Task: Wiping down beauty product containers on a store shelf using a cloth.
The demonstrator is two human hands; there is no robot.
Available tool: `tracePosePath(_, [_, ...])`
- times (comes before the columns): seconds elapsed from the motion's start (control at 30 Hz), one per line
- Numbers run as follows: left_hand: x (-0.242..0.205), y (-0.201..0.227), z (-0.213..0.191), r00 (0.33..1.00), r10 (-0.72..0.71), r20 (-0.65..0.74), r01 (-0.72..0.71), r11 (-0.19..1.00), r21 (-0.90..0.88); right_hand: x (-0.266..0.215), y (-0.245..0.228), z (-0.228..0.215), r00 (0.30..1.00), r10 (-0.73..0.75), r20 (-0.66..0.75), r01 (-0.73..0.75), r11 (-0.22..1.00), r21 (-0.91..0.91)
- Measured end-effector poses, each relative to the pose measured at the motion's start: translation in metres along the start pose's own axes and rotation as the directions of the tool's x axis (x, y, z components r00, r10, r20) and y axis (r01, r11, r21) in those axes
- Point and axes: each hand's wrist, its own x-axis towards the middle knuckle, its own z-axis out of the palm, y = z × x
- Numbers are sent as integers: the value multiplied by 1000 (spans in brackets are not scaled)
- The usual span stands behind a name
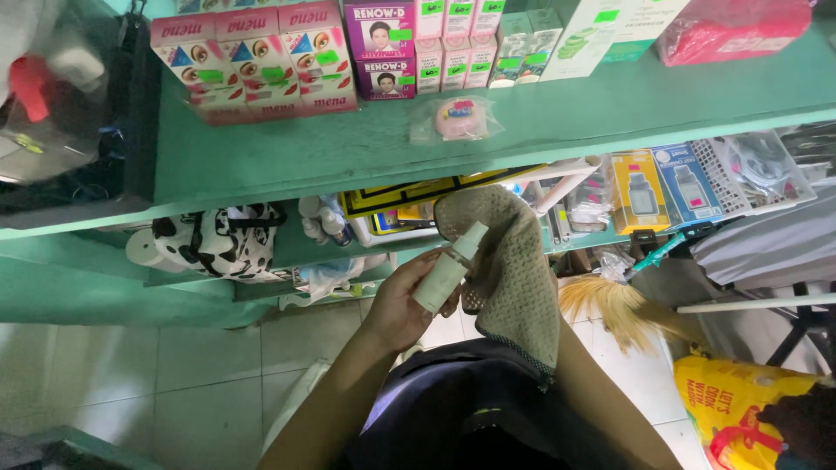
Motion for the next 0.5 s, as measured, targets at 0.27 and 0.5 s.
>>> tracePosePath(0.27, [-4,-14,-2,991,-43,-123,75,962,264,-14,3,-1,686,-443,578,684,120,-720])
tracePosePath(0.5, [-16,-31,-66,999,-34,-16,38,910,412,3,24,-48,789,-484,379,506,160,-848])
